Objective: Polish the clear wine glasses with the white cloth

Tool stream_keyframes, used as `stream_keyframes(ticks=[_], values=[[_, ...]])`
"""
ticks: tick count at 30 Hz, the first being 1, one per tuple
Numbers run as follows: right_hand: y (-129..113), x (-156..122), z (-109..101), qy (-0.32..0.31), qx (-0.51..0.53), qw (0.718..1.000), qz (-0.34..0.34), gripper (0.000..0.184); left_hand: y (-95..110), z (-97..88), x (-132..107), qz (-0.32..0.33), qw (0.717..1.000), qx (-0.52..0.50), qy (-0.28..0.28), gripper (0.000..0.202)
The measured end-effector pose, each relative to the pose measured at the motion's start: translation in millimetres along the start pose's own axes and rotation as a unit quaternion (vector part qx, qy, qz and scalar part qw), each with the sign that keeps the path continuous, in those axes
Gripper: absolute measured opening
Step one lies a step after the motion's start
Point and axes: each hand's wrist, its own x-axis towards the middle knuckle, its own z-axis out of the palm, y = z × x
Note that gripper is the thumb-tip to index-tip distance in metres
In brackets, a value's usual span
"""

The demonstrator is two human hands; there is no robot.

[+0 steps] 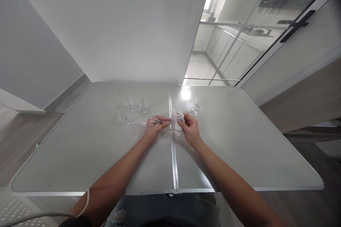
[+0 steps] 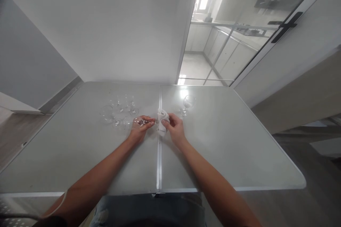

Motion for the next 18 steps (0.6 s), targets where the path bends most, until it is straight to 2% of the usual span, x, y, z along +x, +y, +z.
stream_keyframes(ticks=[6,12,18], values=[[-1.4,-0.1,-1.5,-0.036,-0.006,0.999,0.029,0.023,-0.2,0.3,0.1,0.003,1.000,0.008,0.016,0.028],[-0.7,0.5,-0.9,-0.004,-0.012,1.000,0.009,0.026,-0.6,0.7,-0.7,-0.006,1.000,0.006,-0.004,0.026],[-0.4,-1.8,-1.1,-0.033,-0.011,0.999,0.025,0.021,1.6,0.8,0.5,0.008,1.000,0.006,0.016,0.026]])
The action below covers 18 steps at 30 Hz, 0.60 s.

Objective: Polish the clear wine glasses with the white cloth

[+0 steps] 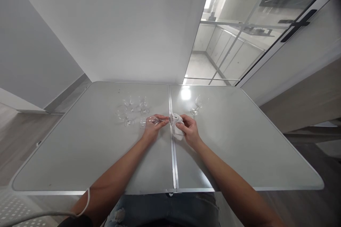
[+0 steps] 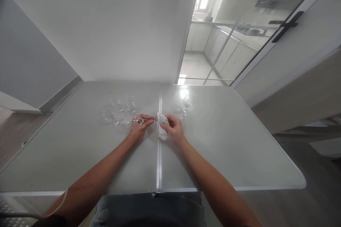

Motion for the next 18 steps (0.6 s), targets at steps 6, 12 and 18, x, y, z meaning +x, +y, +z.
stream_keyframes(ticks=[6,12,18], values=[[1,3,0,0.028,-0.004,1.000,-0.009,0.027,-1,0.2,-1,-0.009,1.000,-0.002,-0.026,0.027],[-2,2,-2,-0.004,0.020,0.999,0.033,0.020,-1,-1.0,0,-0.003,1.000,0.016,-0.003,0.029],[-14,1,-2,-0.050,0.088,0.995,0.006,0.015,5,-0.7,2,0.023,0.992,0.109,0.050,0.032]])
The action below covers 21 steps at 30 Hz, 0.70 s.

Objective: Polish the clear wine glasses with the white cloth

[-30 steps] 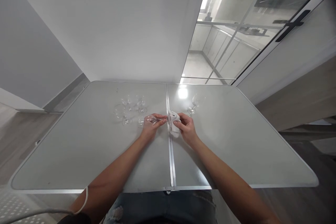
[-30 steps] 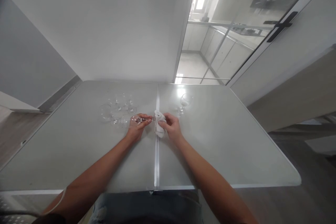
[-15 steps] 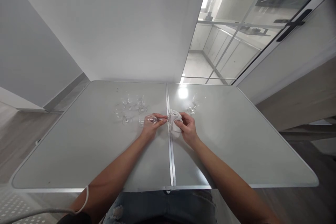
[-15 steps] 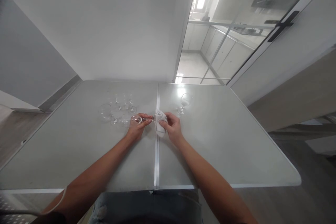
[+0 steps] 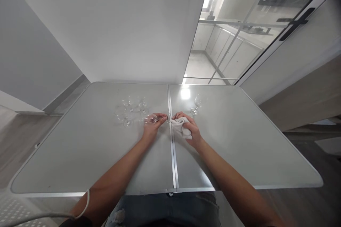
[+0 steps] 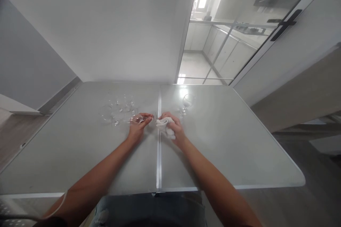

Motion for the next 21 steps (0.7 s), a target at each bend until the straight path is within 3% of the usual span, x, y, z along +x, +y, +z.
stream_keyframes(ticks=[4,7,10,16,21], values=[[4,1,-4,0.016,-0.118,0.988,-0.098,0.029,1,1.6,-3,0.041,0.998,0.056,0.009,0.027],[10,-1,-6,-0.020,-0.227,0.966,-0.122,0.033,-3,2.5,-5,0.045,0.996,0.066,-0.045,0.027],[14,-1,-4,-0.003,-0.332,0.935,-0.127,0.028,-6,2.2,-5,0.047,0.991,0.078,-0.102,0.028],[20,6,-9,-0.013,-0.534,0.809,-0.244,0.021,-8,1.5,-1,0.050,0.989,0.096,-0.099,0.035],[22,4,-11,0.009,-0.686,0.677,-0.269,0.011,-12,0.4,-1,0.160,0.952,0.177,-0.191,0.024]])
